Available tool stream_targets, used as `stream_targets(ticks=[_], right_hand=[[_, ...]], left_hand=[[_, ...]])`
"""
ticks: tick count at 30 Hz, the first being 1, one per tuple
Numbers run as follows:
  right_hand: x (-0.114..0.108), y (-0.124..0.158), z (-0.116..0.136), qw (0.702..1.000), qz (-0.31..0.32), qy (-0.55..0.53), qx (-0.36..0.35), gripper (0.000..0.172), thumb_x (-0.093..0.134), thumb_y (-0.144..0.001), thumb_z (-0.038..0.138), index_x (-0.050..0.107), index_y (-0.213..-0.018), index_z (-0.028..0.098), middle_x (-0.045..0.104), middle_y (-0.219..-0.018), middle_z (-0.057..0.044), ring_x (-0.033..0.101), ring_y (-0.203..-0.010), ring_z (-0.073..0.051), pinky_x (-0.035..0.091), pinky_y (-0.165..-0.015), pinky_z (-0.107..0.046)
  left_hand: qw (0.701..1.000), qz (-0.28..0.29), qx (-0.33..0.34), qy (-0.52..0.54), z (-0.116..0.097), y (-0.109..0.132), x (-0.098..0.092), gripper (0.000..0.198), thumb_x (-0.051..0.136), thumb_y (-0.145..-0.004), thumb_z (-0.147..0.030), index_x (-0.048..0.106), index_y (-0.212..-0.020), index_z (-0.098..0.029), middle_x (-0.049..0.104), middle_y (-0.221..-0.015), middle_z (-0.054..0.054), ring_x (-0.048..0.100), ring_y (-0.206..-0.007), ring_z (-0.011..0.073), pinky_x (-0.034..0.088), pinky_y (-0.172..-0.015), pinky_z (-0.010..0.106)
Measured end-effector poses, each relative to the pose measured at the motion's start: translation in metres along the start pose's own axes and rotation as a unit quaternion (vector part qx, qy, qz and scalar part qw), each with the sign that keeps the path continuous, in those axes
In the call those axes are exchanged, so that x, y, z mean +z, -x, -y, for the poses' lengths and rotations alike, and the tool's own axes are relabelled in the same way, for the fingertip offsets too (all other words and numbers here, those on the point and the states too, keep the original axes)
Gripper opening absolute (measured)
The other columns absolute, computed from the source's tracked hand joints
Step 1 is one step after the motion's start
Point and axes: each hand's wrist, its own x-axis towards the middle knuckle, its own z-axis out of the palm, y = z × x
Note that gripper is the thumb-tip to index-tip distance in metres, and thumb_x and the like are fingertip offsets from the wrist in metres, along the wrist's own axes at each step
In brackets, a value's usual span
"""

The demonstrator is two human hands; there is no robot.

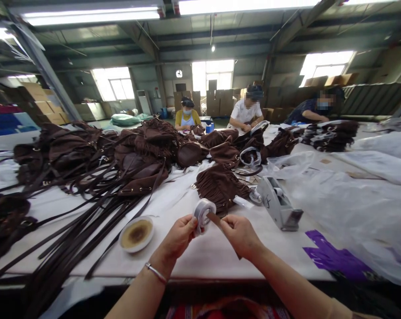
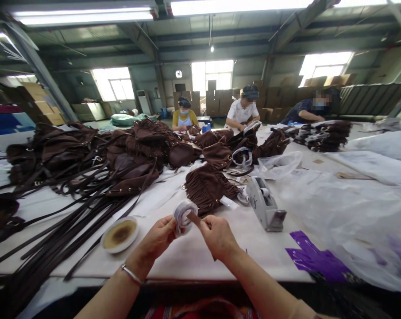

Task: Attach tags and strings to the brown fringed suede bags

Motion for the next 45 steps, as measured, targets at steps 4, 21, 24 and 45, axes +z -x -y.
stream_targets(ticks=[4,21,24,45], right_hand=[[0.002,0.001,0.005,1.000,-0.009,0.011,0.007,0.028,0.054,-0.085,0.034,0.069,-0.068,0.017,0.061,-0.058,0.000,0.052,-0.056,-0.013,0.032,-0.052,-0.023],[0.026,0.021,-0.014,0.846,0.141,-0.501,0.116,0.029,0.072,-0.077,0.039,0.065,-0.096,0.017,0.047,-0.061,0.005,0.033,-0.045,-0.006,0.026,-0.044,-0.021],[0.023,0.025,-0.015,0.787,0.162,-0.582,0.125,0.025,0.075,-0.076,0.037,0.060,-0.084,0.018,0.040,-0.054,0.008,0.023,-0.041,-0.003,0.019,-0.043,-0.021],[-0.010,0.033,-0.026,0.899,0.212,-0.375,0.075,0.031,0.071,-0.078,0.038,0.069,-0.101,0.017,0.057,-0.068,0.002,0.048,-0.054,-0.008,0.035,-0.052,-0.022]], left_hand=[[1.000,-0.021,0.007,-0.008,0.001,0.000,-0.001,0.041,0.068,-0.083,-0.050,0.067,-0.093,-0.010,0.061,-0.080,0.006,0.052,-0.072,0.0131,0.041,-0.072,0.028],[0.941,0.057,0.036,-0.332,-0.020,0.013,0.032,0.025,0.058,-0.084,-0.036,0.057,-0.071,-0.015,0.049,-0.068,-0.002,0.042,-0.067,0.0124,0.035,-0.064,0.024],[0.934,0.073,0.034,-0.348,-0.024,0.013,0.035,0.022,0.057,-0.083,-0.033,0.056,-0.070,-0.015,0.048,-0.069,-0.002,0.041,-0.067,0.0123,0.035,-0.064,0.023],[0.905,0.129,0.098,-0.394,-0.036,0.012,0.043,0.025,0.059,-0.085,-0.030,0.058,-0.065,-0.014,0.052,-0.074,0.000,0.047,-0.073,0.0137,0.037,-0.068,0.025]])
